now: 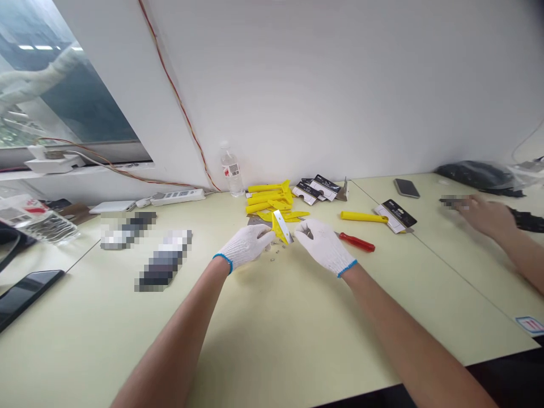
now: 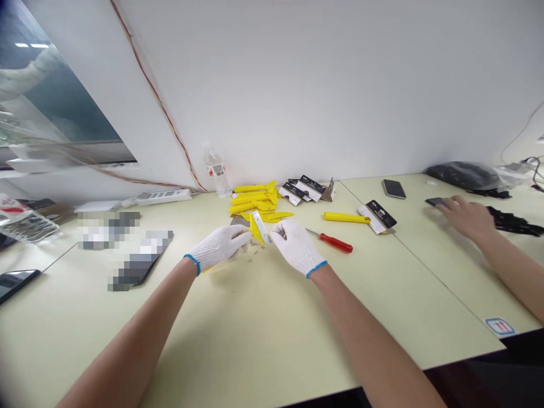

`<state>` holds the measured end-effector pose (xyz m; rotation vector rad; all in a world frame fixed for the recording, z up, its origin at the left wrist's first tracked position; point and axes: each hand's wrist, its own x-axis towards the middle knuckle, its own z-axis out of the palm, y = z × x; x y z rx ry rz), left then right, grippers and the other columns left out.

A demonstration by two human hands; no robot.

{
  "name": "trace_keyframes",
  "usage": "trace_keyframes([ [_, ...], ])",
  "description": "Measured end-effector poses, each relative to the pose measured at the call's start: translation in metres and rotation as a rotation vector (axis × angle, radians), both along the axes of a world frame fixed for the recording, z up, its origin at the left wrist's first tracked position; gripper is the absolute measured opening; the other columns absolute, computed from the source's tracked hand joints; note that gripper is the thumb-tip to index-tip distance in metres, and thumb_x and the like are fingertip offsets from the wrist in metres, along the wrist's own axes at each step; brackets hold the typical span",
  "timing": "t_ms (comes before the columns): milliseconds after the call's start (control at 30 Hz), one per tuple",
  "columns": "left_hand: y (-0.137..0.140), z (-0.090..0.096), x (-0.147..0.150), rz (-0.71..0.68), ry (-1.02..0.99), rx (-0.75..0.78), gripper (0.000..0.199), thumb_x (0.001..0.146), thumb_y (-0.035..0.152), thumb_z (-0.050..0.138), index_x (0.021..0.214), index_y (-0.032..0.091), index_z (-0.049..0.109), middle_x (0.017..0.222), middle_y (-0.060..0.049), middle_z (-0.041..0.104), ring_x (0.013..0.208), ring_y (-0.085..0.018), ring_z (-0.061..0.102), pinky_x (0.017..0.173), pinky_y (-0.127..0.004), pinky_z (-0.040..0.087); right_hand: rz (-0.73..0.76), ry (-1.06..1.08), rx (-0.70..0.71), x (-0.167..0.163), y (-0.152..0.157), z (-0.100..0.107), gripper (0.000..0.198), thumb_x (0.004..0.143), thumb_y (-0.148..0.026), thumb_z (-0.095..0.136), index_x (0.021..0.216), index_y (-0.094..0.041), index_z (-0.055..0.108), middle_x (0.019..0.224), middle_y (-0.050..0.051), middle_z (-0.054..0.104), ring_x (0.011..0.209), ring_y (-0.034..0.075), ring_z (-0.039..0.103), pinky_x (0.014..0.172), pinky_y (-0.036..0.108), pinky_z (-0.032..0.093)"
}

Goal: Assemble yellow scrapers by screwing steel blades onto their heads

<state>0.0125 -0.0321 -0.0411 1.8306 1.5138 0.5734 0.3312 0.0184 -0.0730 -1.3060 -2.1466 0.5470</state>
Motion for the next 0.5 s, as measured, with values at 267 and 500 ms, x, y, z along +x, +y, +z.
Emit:
trace_keyframes([
  [267,-0.002,0.001,0.005,-0.053,0.004,0.013,0.041,0.096,0.055,0.047,0.09,0.021,0.07,0.083,-0.004,0.069,0.058,-0.016,0.058,0.054,-0.029,0.041,-0.262,-0.322,0.216,0.346,0.087,-0.006,0.039,0.097,-0.041,0.039,0.103,-0.016,0.069,0.121,0.019,0.064,0.123,0.034,0.045,0.102,0.052,0.037],
  [500,-0.004,0.009,0.003,-0.033,-0.006,-0.01,0.039,0.095,0.054,0.049,0.087,0.021,0.067,0.086,-0.004,0.071,0.058,-0.016,0.058,0.054,-0.028,0.042,-0.325,-0.681,0.416,0.441,0.114,-0.042,0.054,0.099,-0.032,0.017,0.107,-0.011,0.066,0.136,0.026,0.056,0.129,0.038,0.041,0.098,0.057,0.029],
])
